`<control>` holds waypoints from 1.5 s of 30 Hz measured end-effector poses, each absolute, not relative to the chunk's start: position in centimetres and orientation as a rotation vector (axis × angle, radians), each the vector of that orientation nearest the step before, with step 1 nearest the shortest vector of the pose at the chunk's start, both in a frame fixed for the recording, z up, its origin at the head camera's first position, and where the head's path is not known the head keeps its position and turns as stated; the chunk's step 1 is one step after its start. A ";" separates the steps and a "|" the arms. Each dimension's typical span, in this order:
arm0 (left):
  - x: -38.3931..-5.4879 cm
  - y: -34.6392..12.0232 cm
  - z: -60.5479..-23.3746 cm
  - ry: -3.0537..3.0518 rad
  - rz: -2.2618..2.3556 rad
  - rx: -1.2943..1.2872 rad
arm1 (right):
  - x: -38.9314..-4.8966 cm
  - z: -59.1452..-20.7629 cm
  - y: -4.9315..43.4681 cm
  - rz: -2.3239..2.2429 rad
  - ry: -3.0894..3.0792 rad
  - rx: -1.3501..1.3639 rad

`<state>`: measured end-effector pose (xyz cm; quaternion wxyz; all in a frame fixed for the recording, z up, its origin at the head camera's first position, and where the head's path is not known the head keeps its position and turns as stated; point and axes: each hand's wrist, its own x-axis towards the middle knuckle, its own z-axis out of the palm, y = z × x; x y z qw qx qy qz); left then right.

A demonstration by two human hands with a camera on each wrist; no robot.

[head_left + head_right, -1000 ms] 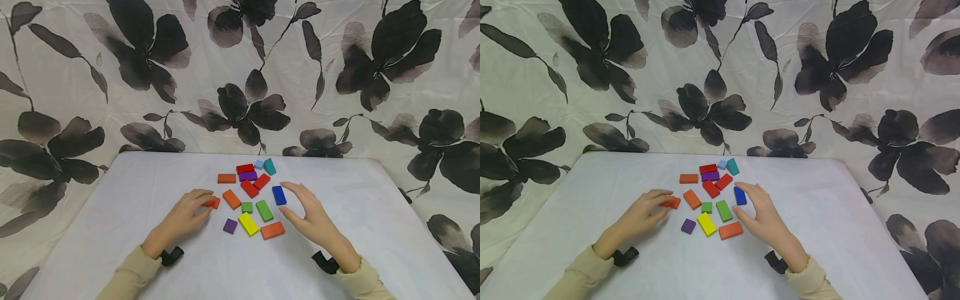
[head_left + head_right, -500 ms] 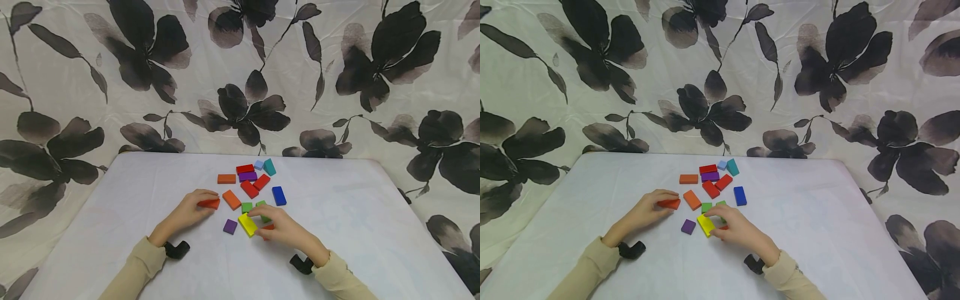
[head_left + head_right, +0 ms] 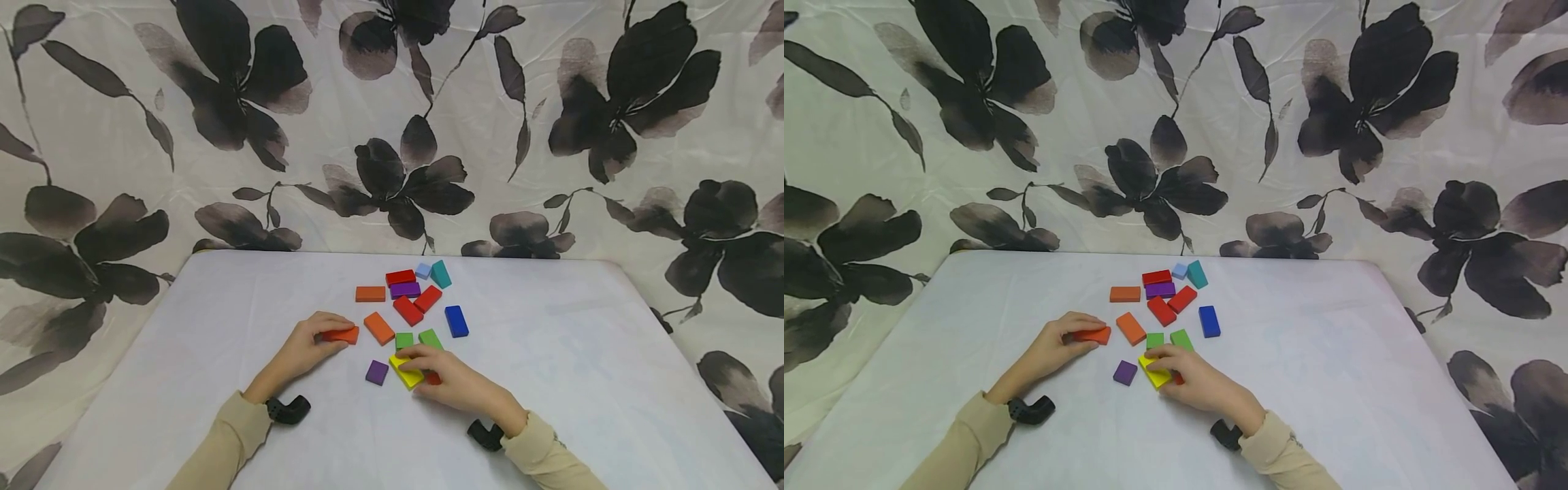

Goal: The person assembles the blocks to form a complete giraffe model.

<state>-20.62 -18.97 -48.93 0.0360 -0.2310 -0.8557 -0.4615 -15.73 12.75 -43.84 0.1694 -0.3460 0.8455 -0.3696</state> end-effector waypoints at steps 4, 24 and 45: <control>-20.5 -18.9 -48.7 -2.627 -1.433 -0.694 | -15.8 -44.0 12.8 -1.049 2.400 -0.976; -20.6 -18.7 -48.6 -2.604 -1.362 -0.781 | -15.5 -43.8 12.9 -1.066 2.404 -0.949; -16.8 -20.0 -48.4 -2.632 -1.447 -0.843 | -15.8 -44.0 12.7 -1.071 2.406 -0.973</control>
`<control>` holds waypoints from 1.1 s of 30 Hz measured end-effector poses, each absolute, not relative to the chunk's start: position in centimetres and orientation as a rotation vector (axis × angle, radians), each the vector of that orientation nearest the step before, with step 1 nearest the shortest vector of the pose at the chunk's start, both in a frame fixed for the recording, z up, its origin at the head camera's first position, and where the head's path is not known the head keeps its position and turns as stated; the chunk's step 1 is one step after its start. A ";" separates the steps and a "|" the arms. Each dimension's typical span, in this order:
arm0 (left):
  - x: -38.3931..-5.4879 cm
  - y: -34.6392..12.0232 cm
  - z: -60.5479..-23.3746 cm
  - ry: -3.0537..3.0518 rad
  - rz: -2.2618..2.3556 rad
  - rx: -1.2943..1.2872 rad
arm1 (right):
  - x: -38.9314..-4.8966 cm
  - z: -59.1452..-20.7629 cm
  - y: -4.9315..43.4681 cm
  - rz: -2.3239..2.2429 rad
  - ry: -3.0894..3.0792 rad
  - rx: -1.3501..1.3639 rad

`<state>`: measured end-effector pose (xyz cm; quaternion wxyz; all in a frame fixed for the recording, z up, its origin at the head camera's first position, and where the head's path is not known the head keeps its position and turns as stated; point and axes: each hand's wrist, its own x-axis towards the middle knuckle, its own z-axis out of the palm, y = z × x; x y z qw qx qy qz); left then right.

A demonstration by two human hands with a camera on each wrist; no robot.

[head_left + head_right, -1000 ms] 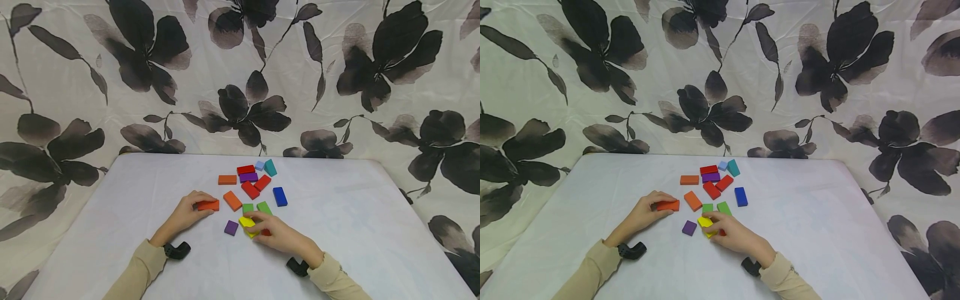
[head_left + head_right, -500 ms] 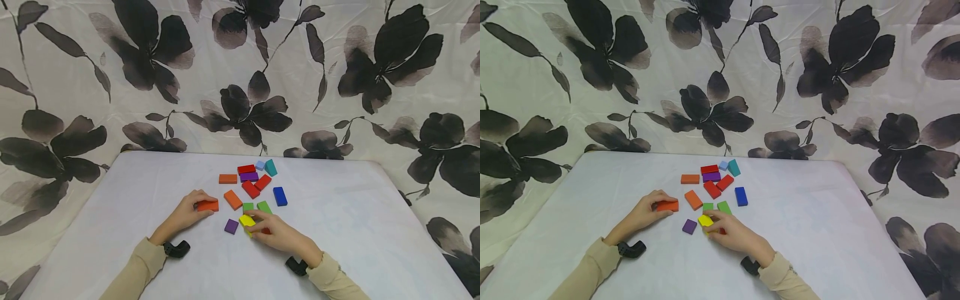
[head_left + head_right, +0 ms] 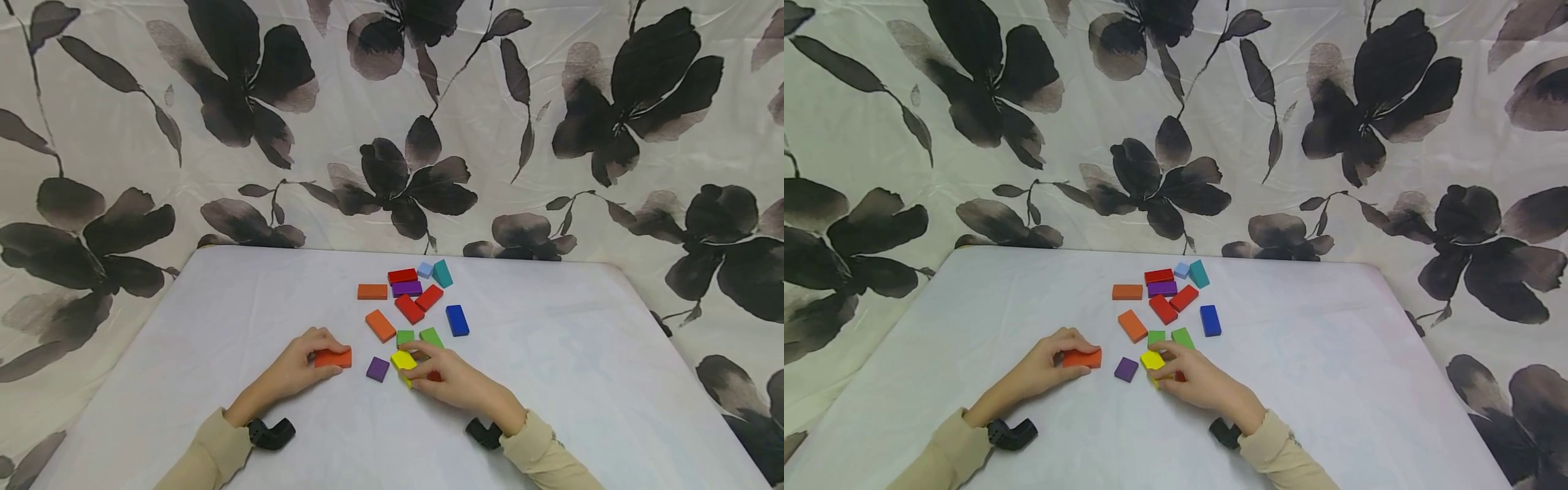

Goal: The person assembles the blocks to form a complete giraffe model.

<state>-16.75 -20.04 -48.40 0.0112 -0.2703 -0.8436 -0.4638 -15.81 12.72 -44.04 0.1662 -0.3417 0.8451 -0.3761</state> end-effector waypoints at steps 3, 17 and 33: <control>-16.1 -20.0 -48.5 -2.627 -1.454 -0.880 | -15.9 -44.1 12.7 -1.074 2.405 -0.979; -13.7 -18.4 -48.7 -2.594 -1.509 -1.059 | -16.0 -44.2 12.8 -1.079 2.409 -0.979; -11.6 -14.8 -48.6 -2.592 -1.508 -1.161 | -15.8 -44.0 12.6 -1.028 2.439 -0.992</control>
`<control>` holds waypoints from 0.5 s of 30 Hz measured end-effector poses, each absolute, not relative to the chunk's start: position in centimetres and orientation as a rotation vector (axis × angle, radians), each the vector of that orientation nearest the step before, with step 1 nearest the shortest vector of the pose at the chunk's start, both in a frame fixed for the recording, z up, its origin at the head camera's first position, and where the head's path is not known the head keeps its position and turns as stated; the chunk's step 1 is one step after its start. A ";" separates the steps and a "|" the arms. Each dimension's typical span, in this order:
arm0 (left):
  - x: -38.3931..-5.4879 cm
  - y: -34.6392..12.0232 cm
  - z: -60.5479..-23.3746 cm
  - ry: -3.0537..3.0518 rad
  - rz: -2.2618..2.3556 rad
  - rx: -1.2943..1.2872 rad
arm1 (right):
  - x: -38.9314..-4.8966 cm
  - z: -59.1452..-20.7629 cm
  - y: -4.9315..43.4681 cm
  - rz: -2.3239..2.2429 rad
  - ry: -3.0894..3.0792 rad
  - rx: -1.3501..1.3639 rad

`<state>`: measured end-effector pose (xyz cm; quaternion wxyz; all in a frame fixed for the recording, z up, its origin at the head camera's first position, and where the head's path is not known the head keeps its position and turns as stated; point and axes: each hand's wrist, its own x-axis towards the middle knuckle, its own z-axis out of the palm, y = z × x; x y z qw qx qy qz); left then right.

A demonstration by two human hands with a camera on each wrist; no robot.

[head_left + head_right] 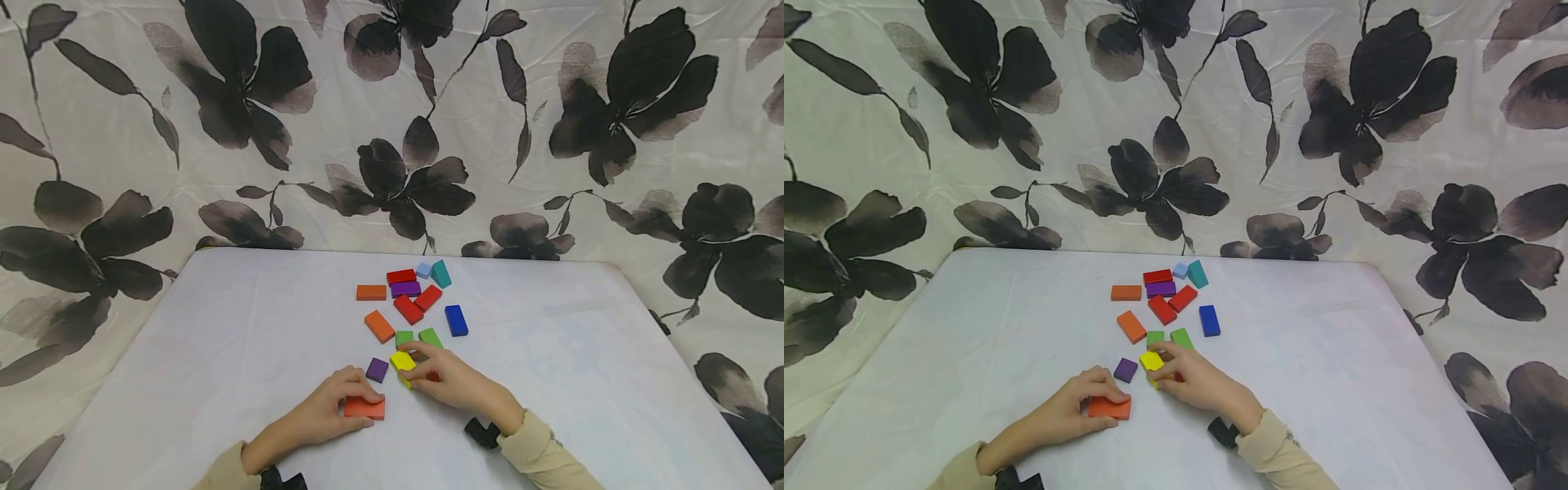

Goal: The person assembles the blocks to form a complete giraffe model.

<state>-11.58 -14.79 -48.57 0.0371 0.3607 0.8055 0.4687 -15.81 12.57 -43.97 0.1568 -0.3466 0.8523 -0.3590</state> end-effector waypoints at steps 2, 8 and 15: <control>-11.5 -14.3 -48.5 2.470 1.437 1.106 | -15.7 -43.9 12.5 -1.012 2.452 -1.009; -11.6 -13.4 -48.6 2.455 1.443 1.112 | -15.3 -43.5 12.1 -0.910 2.537 -1.047; -11.6 -13.2 -48.3 2.461 1.435 1.124 | -14.2 -42.8 12.0 -0.773 2.603 -1.045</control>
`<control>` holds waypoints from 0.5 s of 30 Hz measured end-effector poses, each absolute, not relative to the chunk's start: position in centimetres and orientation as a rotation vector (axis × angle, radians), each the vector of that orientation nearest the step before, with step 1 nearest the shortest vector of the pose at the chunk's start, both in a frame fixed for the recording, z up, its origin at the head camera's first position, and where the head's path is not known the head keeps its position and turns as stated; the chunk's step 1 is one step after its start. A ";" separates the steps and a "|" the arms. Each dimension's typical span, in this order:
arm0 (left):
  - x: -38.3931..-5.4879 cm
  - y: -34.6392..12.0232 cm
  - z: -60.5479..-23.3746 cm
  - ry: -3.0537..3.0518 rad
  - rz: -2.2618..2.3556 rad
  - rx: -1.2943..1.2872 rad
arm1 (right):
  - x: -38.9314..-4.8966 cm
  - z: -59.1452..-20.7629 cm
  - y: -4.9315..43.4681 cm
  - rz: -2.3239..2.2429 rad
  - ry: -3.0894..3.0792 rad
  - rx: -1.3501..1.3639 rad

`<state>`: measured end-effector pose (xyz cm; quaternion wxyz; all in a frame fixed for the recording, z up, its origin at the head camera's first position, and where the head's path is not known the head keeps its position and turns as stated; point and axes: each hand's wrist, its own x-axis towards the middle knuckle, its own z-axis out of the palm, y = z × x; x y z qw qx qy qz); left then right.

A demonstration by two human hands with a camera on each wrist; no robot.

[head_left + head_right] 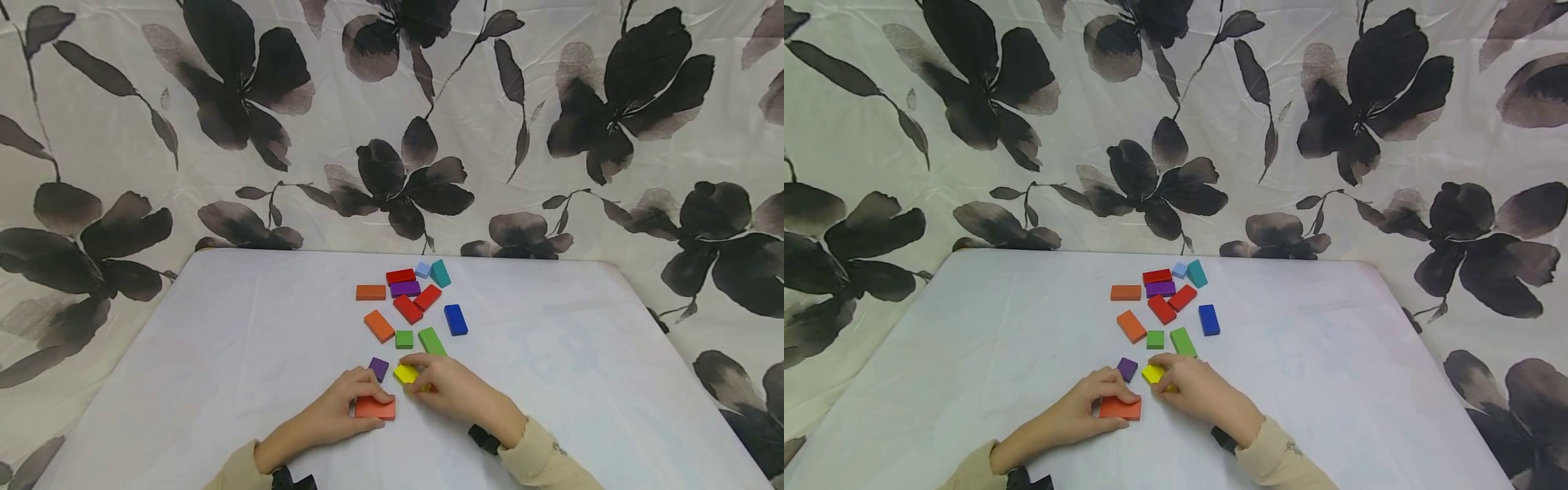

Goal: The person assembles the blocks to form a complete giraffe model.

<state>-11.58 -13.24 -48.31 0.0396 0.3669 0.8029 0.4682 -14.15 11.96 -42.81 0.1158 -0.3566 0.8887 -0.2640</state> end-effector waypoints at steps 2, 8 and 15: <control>-11.6 -13.2 -48.3 2.462 1.429 1.115 | -13.8 -42.7 12.1 -0.765 2.599 -1.066; -11.7 -13.3 -48.4 2.478 1.397 1.095 | -12.4 -42.7 12.6 -0.761 2.587 -1.151; -11.8 -13.4 -48.6 2.496 1.372 1.073 | -10.8 -42.8 13.9 -0.751 2.600 -1.193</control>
